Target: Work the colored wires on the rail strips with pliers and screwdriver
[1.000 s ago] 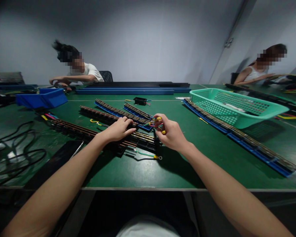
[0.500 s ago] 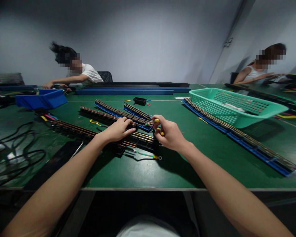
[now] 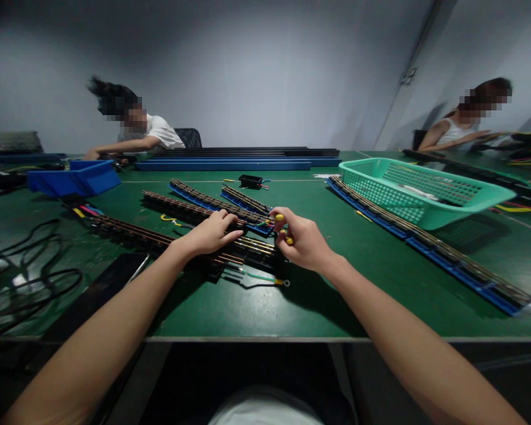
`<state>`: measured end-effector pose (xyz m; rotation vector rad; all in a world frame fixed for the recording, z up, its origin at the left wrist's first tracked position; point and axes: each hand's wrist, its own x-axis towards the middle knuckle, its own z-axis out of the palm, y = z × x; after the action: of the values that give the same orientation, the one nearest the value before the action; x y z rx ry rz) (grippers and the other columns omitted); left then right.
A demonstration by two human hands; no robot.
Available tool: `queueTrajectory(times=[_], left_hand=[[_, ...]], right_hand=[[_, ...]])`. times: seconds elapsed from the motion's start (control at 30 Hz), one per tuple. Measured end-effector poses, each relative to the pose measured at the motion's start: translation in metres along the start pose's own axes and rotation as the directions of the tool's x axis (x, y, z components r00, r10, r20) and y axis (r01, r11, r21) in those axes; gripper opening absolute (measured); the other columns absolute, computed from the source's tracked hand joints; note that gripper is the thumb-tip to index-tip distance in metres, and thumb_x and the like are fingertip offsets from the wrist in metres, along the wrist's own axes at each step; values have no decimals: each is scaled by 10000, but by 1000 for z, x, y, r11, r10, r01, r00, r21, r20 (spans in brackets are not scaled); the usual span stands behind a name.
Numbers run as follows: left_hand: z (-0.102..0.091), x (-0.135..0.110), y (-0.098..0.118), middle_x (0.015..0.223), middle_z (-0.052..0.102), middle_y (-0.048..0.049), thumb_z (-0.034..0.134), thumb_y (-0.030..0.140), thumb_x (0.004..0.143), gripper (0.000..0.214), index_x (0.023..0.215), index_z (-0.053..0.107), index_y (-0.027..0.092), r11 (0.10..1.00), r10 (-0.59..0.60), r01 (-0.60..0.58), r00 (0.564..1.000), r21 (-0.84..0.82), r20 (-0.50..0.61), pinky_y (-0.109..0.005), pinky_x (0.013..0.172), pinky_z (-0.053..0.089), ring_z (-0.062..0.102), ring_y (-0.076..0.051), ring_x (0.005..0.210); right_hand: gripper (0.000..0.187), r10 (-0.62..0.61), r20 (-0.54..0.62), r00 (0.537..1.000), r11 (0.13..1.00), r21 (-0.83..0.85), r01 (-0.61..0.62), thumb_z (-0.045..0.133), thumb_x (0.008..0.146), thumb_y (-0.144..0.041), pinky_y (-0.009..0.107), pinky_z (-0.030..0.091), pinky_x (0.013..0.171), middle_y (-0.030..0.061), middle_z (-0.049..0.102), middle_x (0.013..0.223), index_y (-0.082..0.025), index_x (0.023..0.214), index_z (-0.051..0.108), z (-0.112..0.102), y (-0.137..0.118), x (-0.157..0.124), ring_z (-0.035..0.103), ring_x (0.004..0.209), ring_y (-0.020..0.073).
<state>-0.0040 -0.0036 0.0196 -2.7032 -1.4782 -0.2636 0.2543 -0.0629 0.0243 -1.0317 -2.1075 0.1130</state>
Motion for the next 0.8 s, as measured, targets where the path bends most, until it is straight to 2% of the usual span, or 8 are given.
queueTrajectory(times=[0.13,0.27,0.47,0.57,0.8], left_hand=[[0,0,-2,1108,570,-122,477,478,985,393,1186,604,165,1000,29,-29,999,-7,-18,-391,931,463,554,-270,1039],[0,1,-3,1111,572,-126,470,473,986,399,1201,600,162,1000,29,-29,999,-4,-14,-401,935,460,548,-279,1047],[-1,0,0,1136,565,-138,460,467,993,423,1242,588,149,1000,13,-13,1000,2,5,-395,955,451,545,-284,1076],[-2,0,0,1148,563,-143,459,464,996,433,1254,584,139,1000,8,-8,1000,4,15,-391,959,449,543,-284,1083],[-1,0,0,1142,564,-145,454,467,996,433,1251,588,144,1000,10,-10,1000,-2,8,-401,941,453,545,-290,1069]], right_hand=[[497,-3,10,1000,1000,0,3,539,757,-104,255,508,673,21,709,903,-240,1234,499,1,-1,-1,667,718,156],[512,-1,10,1000,1000,-1,1,526,755,-87,245,505,642,25,706,913,-241,1242,491,3,-1,-1,669,713,154],[459,153,-63,986,983,116,-145,534,757,-113,249,539,645,23,716,904,-237,1198,504,3,-1,2,697,757,164],[446,193,-86,977,973,145,-179,540,749,-119,251,540,644,23,717,902,-234,1178,507,3,-1,2,701,783,172],[482,40,15,999,999,22,-40,515,740,-89,226,460,553,20,708,904,-220,1203,515,2,1,0,595,572,114]])
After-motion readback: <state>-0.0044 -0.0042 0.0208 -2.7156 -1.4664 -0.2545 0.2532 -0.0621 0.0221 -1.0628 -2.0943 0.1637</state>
